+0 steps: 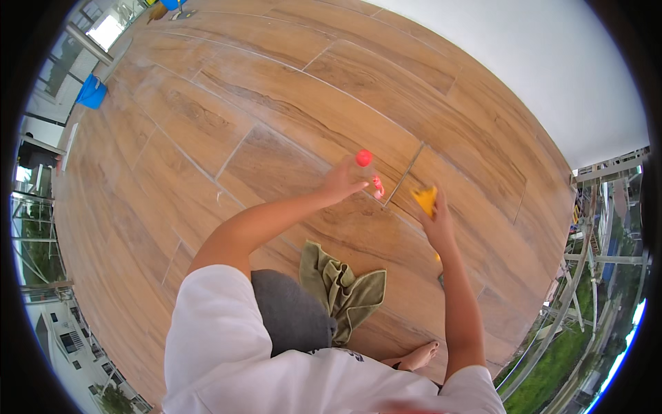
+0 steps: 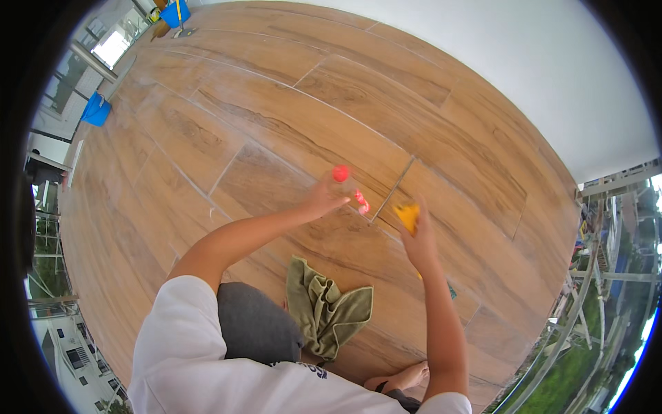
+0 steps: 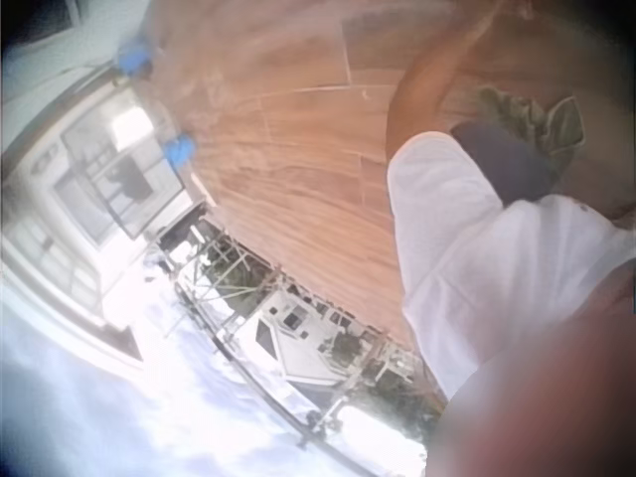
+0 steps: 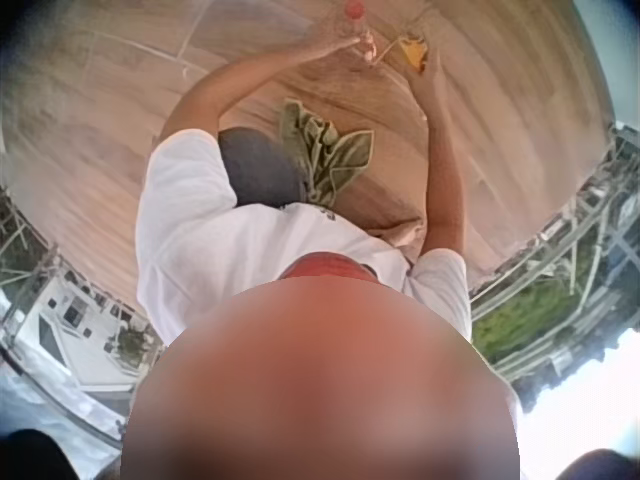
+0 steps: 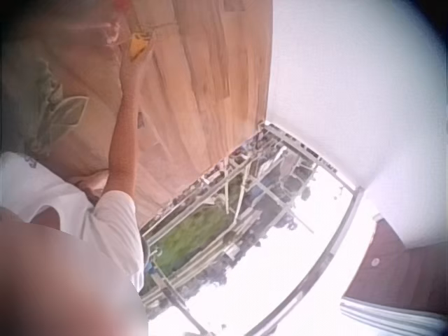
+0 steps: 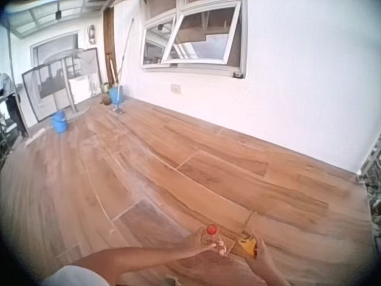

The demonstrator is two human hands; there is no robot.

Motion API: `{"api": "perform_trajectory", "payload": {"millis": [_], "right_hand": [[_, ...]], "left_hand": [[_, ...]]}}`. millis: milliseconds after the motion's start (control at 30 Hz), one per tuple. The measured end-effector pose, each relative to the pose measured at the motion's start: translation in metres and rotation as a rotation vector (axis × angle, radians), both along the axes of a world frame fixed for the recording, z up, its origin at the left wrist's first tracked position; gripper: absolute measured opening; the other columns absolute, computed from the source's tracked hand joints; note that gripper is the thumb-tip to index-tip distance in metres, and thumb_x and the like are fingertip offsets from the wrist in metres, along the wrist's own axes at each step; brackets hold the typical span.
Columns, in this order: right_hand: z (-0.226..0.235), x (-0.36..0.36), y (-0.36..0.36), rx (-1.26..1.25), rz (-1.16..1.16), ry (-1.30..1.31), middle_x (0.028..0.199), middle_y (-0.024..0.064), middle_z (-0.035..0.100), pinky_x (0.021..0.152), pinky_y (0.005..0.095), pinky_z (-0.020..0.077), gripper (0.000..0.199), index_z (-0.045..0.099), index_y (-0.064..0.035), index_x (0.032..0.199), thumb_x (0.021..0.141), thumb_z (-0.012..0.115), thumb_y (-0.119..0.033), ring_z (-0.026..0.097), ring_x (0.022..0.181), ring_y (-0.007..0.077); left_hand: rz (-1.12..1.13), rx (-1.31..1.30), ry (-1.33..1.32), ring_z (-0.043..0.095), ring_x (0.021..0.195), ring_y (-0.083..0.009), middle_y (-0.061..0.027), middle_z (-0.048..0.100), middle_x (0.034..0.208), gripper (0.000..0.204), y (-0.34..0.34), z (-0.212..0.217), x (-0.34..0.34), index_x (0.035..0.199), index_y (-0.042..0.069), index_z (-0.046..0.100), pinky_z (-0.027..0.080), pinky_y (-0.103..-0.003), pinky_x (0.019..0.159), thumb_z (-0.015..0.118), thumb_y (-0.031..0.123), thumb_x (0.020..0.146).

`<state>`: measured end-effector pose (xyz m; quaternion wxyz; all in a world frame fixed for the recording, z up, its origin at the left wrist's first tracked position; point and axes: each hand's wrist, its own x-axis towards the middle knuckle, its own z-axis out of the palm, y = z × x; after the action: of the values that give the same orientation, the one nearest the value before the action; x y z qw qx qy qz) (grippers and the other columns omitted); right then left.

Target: The person kneels on a tiled floor and scrubs the surface with a sponge and cleaning solution from a bottle. They wipe the area with a cloth and repeat the process across different sections of the floor.

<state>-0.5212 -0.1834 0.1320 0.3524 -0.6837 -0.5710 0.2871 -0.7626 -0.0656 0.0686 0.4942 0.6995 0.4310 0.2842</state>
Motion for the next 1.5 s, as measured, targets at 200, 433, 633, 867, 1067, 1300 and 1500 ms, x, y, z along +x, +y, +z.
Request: {"api": "perform_trajectory", "payload": {"millis": [200, 433, 633, 867, 1067, 1300, 1500], "right_hand": [[-0.072, 0.069, -0.171, -0.206, -0.207, -0.32, 0.097, 0.0193, 0.059, 0.067, 0.0399, 0.0477, 0.055, 0.033, -0.0086, 0.131, 0.081, 0.055, -0.017, 0.06, 0.078, 0.0303], [-0.03, -0.1, -0.178, -0.862, 0.622, -0.161, 0.086, 0.019, 0.062, 0.065, 0.0428, 0.0473, 0.061, 0.035, -0.0133, 0.126, 0.076, 0.063, -0.033, 0.06, 0.078, 0.0361], [-0.065, -0.106, -0.174, -0.76, 0.57, -0.231, 0.08, 0.0159, 0.061, 0.066, 0.0452, 0.0456, 0.031, 0.05, -0.0079, 0.098, 0.075, 0.06, -0.026, 0.06, 0.077, 0.0346], [-0.071, -0.108, -0.154, -0.204, 0.439, -0.324, 0.101, 0.0143, 0.051, 0.076, 0.0394, 0.0444, 0.025, 0.056, -0.0077, 0.092, 0.069, 0.061, -0.016, 0.052, 0.093, 0.03], [-0.075, -0.106, -0.134, -0.363, 0.425, -0.143, 0.096, 0.0162, 0.056, 0.074, 0.0414, 0.0451, 0.026, 0.056, -0.0053, 0.095, 0.069, 0.059, -0.012, 0.056, 0.088, 0.0326], [0.024, -0.094, -0.033, -0.137, 0.238, 0.64, 0.082, 0.0081, 0.059, 0.068, 0.0299, 0.0449, 0.032, 0.053, -0.0036, 0.102, 0.072, 0.06, -0.011, 0.055, 0.077, 0.0145], [0.04, -0.101, -0.001, -0.1, 0.2, 0.918, 0.084, 0.0042, 0.058, 0.067, 0.0278, 0.0445, 0.033, 0.053, -0.0051, 0.106, 0.077, 0.062, -0.017, 0.052, 0.078, 0.0119]], "left_hand": [[0.401, 0.089, -0.171, 0.051, 0.103, -0.0239, -0.0126, 0.053, 0.107, 0.058, 0.019, -0.026, -0.075, 0.115, 0.004, 0.043, 0.039, -0.035, 0.087, 0.071, 0.027, 0.07], [0.652, 0.344, 0.223, 0.053, 0.093, -0.0229, -0.0131, 0.053, 0.104, 0.06, 0.033, -0.026, -0.146, 0.114, -0.002, 0.043, 0.041, -0.035, 0.08, 0.066, 0.037, 0.075], [0.264, -0.099, -0.147, 0.051, 0.096, -0.0135, -0.0047, 0.054, 0.101, 0.05, 0.031, 0.003, -0.167, 0.118, 0.0, 0.042, 0.04, -0.029, 0.083, 0.065, 0.015, 0.076], [-0.263, -0.458, 0.115, 0.047, 0.11, -0.0155, -0.0051, 0.045, 0.126, 0.07, -0.025, 0.072, -0.141, 0.129, 0.004, 0.037, 0.039, -0.031, 0.092, 0.07, 0.003, 0.067], [-0.641, -0.478, 0.162, 0.044, 0.116, -0.0167, -0.0079, 0.034, 0.138, 0.076, -0.057, 0.076, -0.122, 0.13, 0.005, 0.038, 0.037, -0.032, 0.094, 0.075, 0.006, 0.064], [-0.64, -0.635, 0.021, 0.049, 0.107, -0.0151, -0.0044, 0.049, 0.12, 0.076, -0.075, 0.1, -0.094, 0.127, 0.005, 0.038, 0.04, -0.031, 0.09, 0.076, 0.007, 0.062], [-0.375, -0.523, -0.005, 0.05, 0.104, -0.0148, -0.0046, 0.051, 0.112, 0.063, -0.081, 0.088, -0.1, 0.117, 0.005, 0.043, 0.039, -0.03, 0.09, 0.074, 0.005, 0.062]]}}
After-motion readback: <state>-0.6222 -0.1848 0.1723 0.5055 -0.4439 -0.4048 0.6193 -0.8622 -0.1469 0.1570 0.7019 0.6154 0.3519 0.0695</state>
